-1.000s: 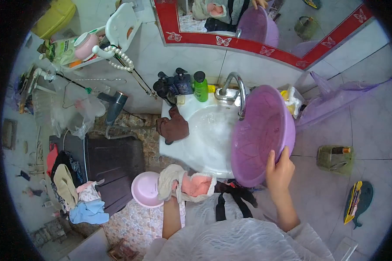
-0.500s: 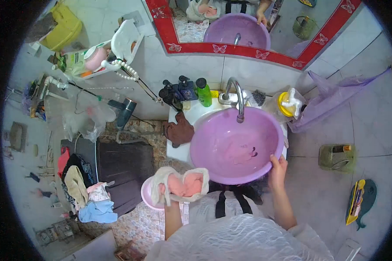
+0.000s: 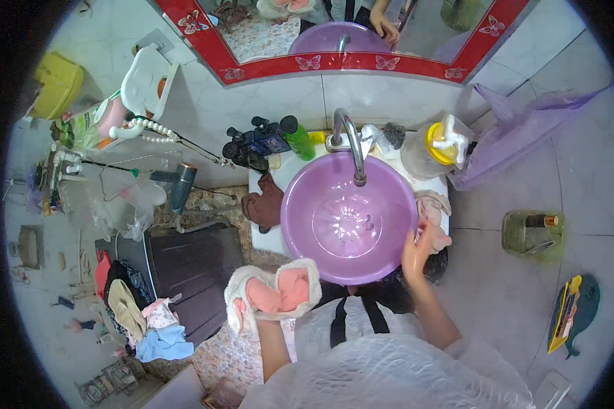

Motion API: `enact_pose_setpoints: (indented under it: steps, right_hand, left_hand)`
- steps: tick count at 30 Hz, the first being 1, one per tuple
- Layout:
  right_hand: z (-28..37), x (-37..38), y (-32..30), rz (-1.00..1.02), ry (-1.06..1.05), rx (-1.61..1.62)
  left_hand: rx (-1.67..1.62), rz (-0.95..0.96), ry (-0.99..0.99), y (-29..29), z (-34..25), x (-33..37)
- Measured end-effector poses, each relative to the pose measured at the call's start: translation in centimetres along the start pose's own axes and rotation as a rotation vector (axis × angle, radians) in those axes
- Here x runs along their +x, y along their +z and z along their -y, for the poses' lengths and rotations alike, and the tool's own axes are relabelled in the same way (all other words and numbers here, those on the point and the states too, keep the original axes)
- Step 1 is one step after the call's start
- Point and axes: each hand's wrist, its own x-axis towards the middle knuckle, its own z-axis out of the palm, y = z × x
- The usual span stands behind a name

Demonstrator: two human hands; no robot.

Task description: The person washes a towel by hand in a basin of soapy water, scrubbing the fabric against itself, rinsing it under the tap, and wringing it out before placing it in another basin.

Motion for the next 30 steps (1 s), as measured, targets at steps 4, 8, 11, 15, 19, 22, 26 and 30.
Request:
enact_pose_setpoints:
  steps: [4, 8, 11, 15, 19, 22, 26, 30]
  right_hand:
    - [2.1, 6.1, 6.4, 0.538, 0.725, 0.876]
    - [3.4, 14.0, 12.5, 0.898, 0.888, 1.698]
    - [5.1, 18.0, 11.3, 0.752, 1.022, 1.57]
    - [6.7, 17.3, 9.0, 0.885, 0.958, 1.444]
    - [6.8, 10.8, 10.3, 0.792, 0.621, 0.81]
    - [-5.7, 9.3, 15.1, 0.931, 0.278, 0.084]
    - [-4.9, 7.0, 18.9, 0.652, -0.135, -0.411]
    - [-5.6, 3.9, 21.5, 0.396, -0.422, -0.433]
  left_hand:
    - [0.0, -0.041, -0.01, -0.3, 0.7, -1.2]
    - [-0.005, -0.108, 0.006, -2.4, 0.2, -2.4]
    - [0.013, -0.139, 0.027, -3.0, -0.1, -2.4]
    - [0.019, -0.189, 0.049, -4.1, -0.6, -2.3]
    - [0.051, -0.239, 0.04, -5.2, -0.6, -2.3]
    - [0.077, -0.229, -0.003, -4.3, 0.6, -2.8]
    - [0.144, -0.287, -0.058, -6.7, 1.6, -6.5]
    - [0.23, -0.386, -0.143, -10.9, 1.8, -12.0]
